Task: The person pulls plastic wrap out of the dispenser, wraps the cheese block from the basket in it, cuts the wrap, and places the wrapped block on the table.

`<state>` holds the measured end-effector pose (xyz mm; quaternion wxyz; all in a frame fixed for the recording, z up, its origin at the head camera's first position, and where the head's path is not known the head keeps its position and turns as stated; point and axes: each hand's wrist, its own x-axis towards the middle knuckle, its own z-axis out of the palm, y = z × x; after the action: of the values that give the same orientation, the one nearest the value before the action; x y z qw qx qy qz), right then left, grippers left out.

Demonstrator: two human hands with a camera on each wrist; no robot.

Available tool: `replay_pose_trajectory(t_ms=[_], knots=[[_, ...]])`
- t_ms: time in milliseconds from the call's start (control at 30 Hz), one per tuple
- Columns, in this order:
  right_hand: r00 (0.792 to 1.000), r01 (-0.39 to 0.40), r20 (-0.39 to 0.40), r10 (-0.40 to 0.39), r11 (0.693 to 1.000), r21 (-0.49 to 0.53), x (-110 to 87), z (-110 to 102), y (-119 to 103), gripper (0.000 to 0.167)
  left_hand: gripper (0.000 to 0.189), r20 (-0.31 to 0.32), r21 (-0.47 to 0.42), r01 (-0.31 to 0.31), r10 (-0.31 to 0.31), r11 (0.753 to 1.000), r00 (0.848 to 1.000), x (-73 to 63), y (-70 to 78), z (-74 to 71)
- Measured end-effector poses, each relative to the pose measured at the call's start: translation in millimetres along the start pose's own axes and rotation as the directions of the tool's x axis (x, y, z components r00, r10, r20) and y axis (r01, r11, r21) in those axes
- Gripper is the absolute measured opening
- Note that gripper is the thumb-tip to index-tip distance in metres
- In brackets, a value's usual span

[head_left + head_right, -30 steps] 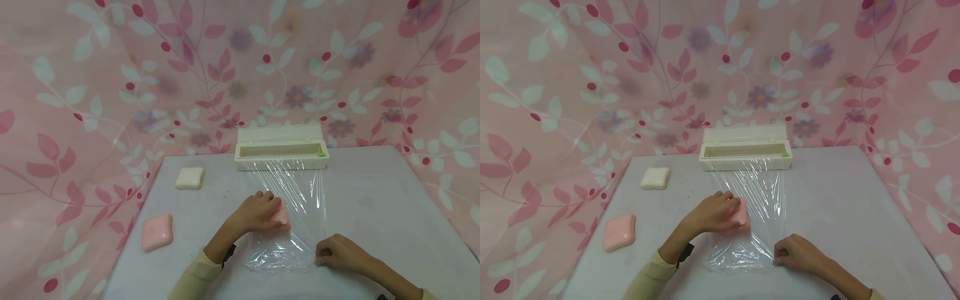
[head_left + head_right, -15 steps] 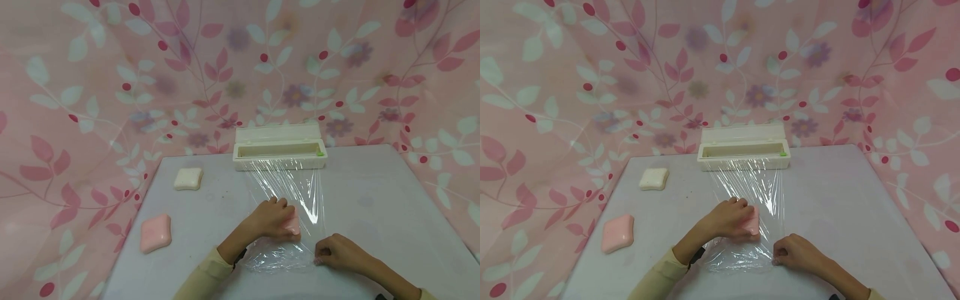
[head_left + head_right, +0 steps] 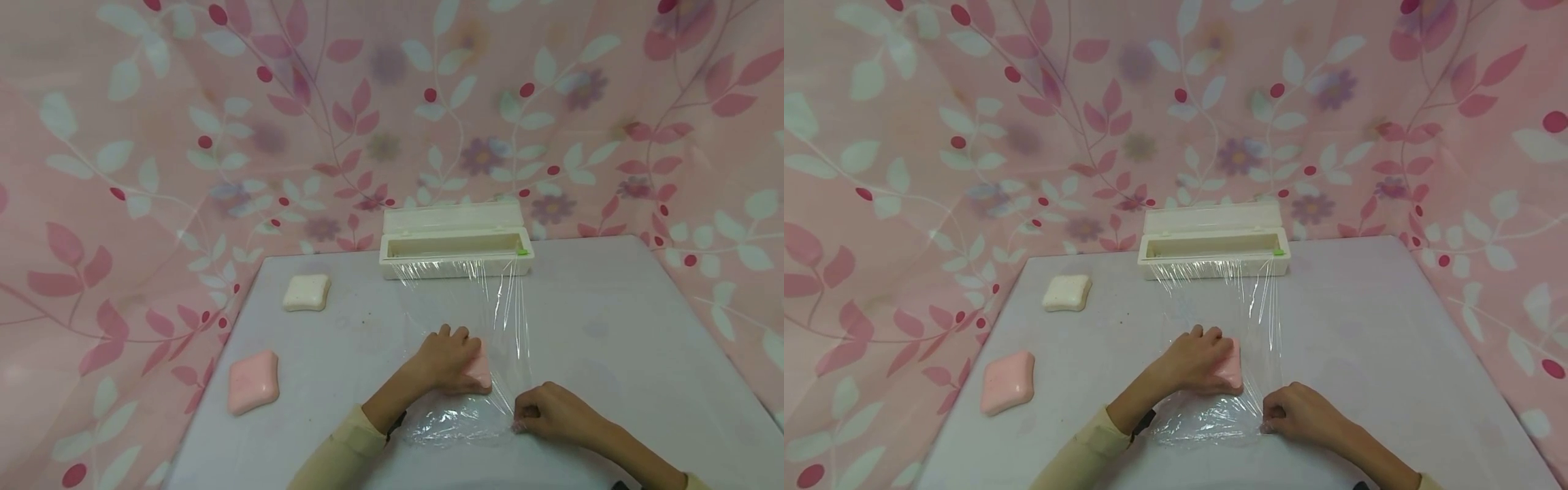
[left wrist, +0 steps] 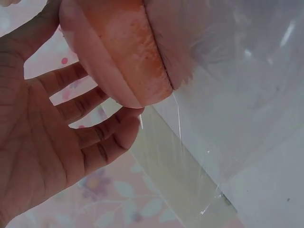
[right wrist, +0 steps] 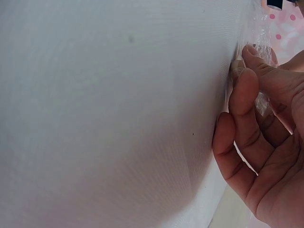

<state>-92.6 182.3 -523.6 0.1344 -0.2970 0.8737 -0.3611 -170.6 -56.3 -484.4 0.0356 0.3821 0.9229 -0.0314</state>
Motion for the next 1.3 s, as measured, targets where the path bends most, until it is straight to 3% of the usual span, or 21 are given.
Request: replay_pose_trajectory(t_ms=[100,200,267,367,467,567,800,900,967,1000,1033,1100,1200,1233,1300], knots=[[1.000,0.007,-0.006,-0.007,1.000,-0.001,-0.2,1,0,0.013,0.073,-0.019,-0.012,0.048,-0.048,0.999,0.999,-6.4,-0.7,2.2],[1.000,0.016,-0.012,-0.016,1.000,-0.003,-0.6,1,0,0.013,0.071,-0.069,0.026,0.074,-0.072,0.997,0.995,-21.5,-5.5,3.8],[1.000,0.019,-0.015,-0.019,1.000,-0.004,-1.1,1,-1,0.013,0.065,-0.073,0.015,0.052,-0.051,0.999,0.996,-36.2,-10.2,4.2],[1.000,0.019,-0.024,-0.019,1.000,-0.008,-1.8,1,-1,0.014,0.055,-0.011,-0.066,-0.032,0.032,0.997,0.999,-61.0,-17.3,5.3],[0.999,0.021,-0.036,-0.021,1.000,-0.008,-2.3,1,-2,0.015,0.054,0.059,-0.172,-0.089,0.101,0.981,0.993,-84.3,-20.7,10.2],[0.999,0.022,-0.037,-0.022,1.000,-0.001,-2.4,0,-2,0.014,0.054,0.074,-0.196,-0.117,0.134,0.974,0.988,-102.9,-21.8,20.1],[0.999,0.037,-0.020,-0.036,0.999,0.006,-4.4,-2,-1,0.011,0.013,-0.093,-0.160,-0.197,0.184,0.967,0.979,-123.7,-23.7,31.7],[0.996,0.087,-0.030,-0.087,0.996,-0.003,-6.4,-5,1,0.010,0.009,-0.116,-0.260,-0.191,0.165,0.946,0.979,-127.5,-28.6,32.6],[0.995,0.100,-0.029,-0.099,0.994,0.046,-7.6,-9,1,0.008,0.007,-0.106,-0.394,-0.156,0.124,0.906,0.987,-128.3,-34.6,31.1],[0.994,0.104,-0.030,-0.101,0.991,0.082,-8.1,-12,2,0.008,0.006,-0.095,-0.479,-0.127,0.092,0.868,0.991,-127.8,-38.3,29.2],[0.995,0.095,-0.027,-0.092,0.987,0.130,-8.3,-14,2,0.008,0.004,-0.084,-0.570,-0.095,0.057,0.816,0.995,-127.2,-42.4,27.1],[0.999,0.051,-0.019,-0.048,0.972,0.230,-7.9,-21,2,0.006,0.004,-0.072,-0.722,-0.045,-0.011,0.690,0.997,-124.1,-50.8,21.5],[0.999,-0.003,-0.029,0.013,0.947,0.321,-4.4,-32,1,0.003,0.007,-0.069,-0.861,-0.011,-0.095,0.509,0.993,-116.1,-62.9,16.7],[0.998,-0.015,-0.045,0.032,0.943,0.334,-2.4,-35,1,0.007,0.007,-0.067,-0.886,-0.003,-0.122,0.464,0.990,-113.3,-65.9,16.4],[0.994,-0.036,-0.089,0.070,0.940,0.340,2.4,-40,0,0.016,0.008,-0.062,-0.916,0.015,-0.177,0.400,0.982,-106.6,-70.4,18.1]])
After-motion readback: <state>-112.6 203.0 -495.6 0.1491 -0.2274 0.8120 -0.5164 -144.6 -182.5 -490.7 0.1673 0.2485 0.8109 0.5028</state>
